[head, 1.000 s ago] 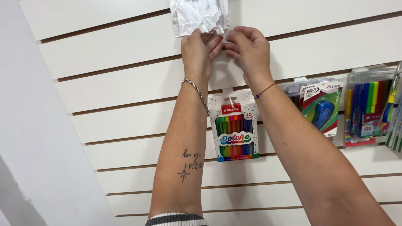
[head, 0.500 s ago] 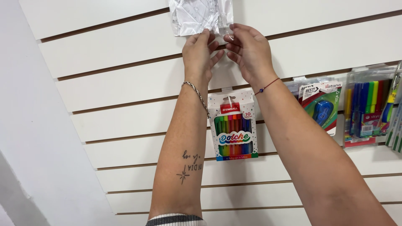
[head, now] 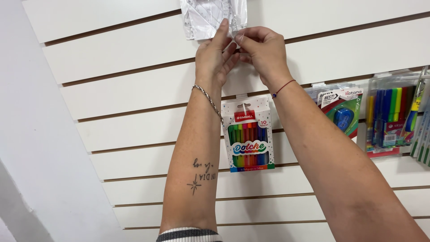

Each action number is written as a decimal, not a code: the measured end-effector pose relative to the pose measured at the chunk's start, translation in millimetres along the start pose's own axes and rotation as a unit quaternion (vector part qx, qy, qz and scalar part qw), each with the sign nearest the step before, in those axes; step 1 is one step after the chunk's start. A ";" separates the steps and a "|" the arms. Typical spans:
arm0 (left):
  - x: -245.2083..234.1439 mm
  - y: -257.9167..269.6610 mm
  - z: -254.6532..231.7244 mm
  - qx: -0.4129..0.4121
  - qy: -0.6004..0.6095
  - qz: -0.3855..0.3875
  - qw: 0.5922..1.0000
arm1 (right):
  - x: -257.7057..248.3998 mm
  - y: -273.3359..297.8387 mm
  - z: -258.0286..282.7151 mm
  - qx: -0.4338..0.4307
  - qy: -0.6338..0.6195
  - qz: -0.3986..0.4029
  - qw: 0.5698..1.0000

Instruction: The person picks up various stationery items, including pens and markers, from a counter and hangs them on hooks on a slat wall display. The person handles items such as a Mickey Mouse pen set, a Snow White pen set, and a red box of pens, placing them on the wall one by one.

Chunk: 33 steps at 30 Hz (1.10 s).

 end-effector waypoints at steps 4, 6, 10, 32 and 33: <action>5.4 4.6 -2.0 0.006 -0.045 0.015 0.999 | -0.2 0.5 3.0 -0.036 0.017 -0.002 0.999; 3.8 -0.3 2.9 0.017 -0.045 0.008 0.999 | 0.6 3.1 4.8 -0.035 0.028 0.000 0.999; -0.7 0.0 6.0 0.033 -0.051 -0.014 0.998 | 0.8 7.0 5.7 -0.027 0.047 -0.022 0.998; -3.4 0.1 21.5 0.033 -0.033 -0.002 0.999 | -2.2 29.8 20.4 -0.061 0.113 -0.051 0.990; -3.1 -1.5 22.7 0.032 -0.033 -0.001 0.999 | -5.1 25.3 15.0 -0.061 0.113 -0.052 0.990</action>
Point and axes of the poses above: each hand's wrist, its own y-axis away from the middle knuckle, its own x-axis out of the palm, z = x × y, the point moved 3 cm from there along -y, towards the middle knuckle, and after that the axes turned 13 degrees about x, right-handed, at the moved point
